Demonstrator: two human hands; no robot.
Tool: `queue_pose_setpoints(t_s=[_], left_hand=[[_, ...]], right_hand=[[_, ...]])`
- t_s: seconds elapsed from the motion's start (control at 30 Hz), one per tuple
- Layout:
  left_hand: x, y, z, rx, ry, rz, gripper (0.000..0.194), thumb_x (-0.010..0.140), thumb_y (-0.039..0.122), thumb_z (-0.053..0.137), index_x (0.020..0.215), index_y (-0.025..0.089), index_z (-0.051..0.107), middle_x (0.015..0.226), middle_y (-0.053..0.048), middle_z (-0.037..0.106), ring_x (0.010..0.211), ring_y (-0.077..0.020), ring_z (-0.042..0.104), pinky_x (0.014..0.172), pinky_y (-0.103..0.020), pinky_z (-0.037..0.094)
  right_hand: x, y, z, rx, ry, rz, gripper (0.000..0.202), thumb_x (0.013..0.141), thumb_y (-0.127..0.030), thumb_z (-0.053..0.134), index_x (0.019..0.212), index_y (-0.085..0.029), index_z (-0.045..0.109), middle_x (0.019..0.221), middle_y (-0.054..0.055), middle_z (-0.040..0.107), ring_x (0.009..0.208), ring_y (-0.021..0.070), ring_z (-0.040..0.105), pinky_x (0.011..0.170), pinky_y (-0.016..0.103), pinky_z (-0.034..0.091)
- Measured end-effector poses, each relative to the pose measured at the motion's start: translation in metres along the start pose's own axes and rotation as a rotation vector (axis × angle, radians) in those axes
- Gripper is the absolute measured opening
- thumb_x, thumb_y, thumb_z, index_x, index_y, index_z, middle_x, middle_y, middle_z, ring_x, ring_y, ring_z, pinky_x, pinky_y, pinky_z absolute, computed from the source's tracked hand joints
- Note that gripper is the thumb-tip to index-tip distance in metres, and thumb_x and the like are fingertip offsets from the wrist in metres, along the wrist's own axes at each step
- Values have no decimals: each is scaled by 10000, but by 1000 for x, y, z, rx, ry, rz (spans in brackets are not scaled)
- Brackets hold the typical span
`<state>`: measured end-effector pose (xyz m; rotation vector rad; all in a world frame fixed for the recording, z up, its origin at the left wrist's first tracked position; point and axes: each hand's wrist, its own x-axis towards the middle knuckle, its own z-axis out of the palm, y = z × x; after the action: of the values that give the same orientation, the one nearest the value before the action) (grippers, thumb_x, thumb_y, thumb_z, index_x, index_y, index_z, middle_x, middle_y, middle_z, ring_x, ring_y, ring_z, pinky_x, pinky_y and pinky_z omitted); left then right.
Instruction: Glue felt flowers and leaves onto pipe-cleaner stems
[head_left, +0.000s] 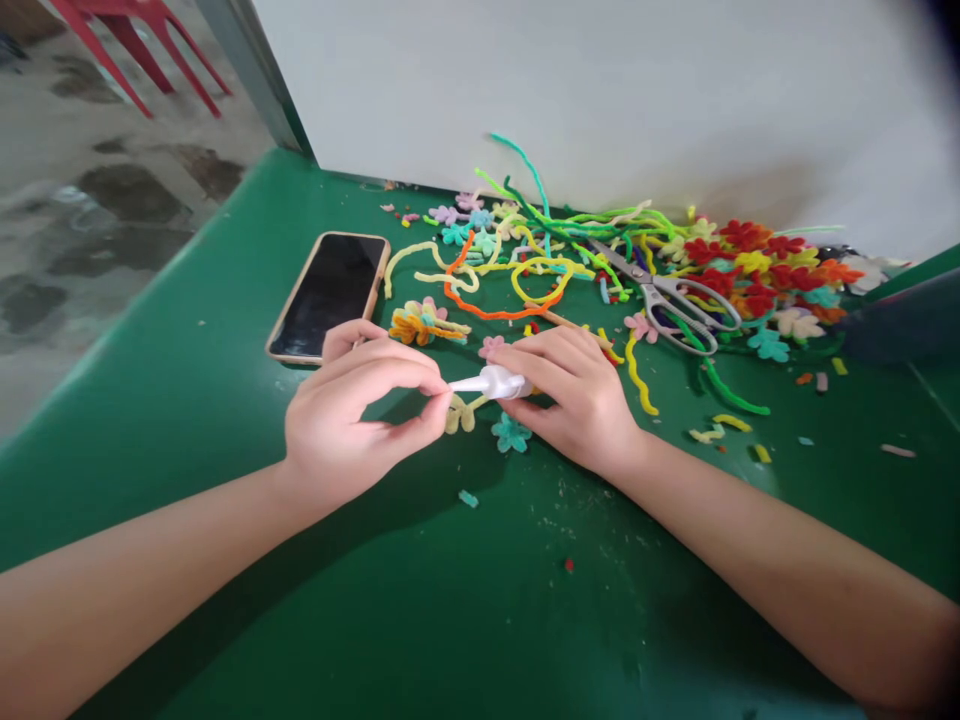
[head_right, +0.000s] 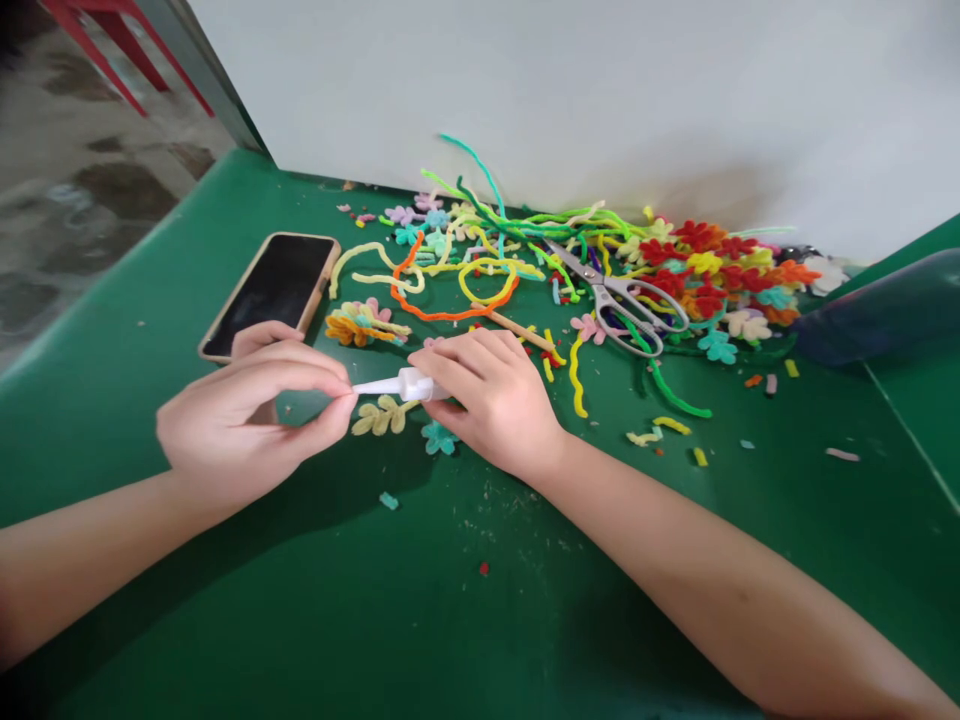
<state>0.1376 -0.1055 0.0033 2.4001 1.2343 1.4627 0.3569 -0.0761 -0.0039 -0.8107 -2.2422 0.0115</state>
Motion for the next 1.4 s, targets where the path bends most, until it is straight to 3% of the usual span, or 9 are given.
queue_pose_setpoints(t_s=[0.53, 0.73, 1.0, 1.4], left_hand=[[3, 1, -1, -96, 67, 36, 190, 707, 60, 681, 756, 217, 587, 678, 39, 645, 566, -132, 602, 798, -442, 454], [1, -4, 1, -169, 111, -36, 187, 721, 109, 676, 831, 248, 616, 739, 4, 651, 699, -189, 627, 697, -412, 498], [3, -1, 0, -66, -42, -60, 135, 754, 178, 714, 841, 255, 646, 772, 21, 699, 705, -176, 653, 769, -402, 494], [1, -1, 2, -33, -42, -23, 129, 760, 142, 681, 791, 250, 617, 743, 46, 699, 638, -145, 644, 819, -401, 471]], right_hand=[[0, 1, 1, 34, -5, 45, 255, 833, -152, 607, 1069, -242, 642, 1007, 31, 722, 934, 192, 655, 825, 365, 471], [-1, 2, 1, 57, -21, 81, 281, 837, -159, 604, 1097, -261, 635, 1027, 22, 719, 932, 194, 652, 834, 373, 469], [-1, 2, 1, 65, -27, 90, 283, 838, -168, 609, 1104, -260, 633, 1038, 27, 719, 938, 196, 653, 847, 376, 468], [-1, 0, 1, 57, -25, 75, 255, 838, -171, 609, 1078, -247, 642, 1040, 27, 721, 945, 190, 655, 839, 362, 467]])
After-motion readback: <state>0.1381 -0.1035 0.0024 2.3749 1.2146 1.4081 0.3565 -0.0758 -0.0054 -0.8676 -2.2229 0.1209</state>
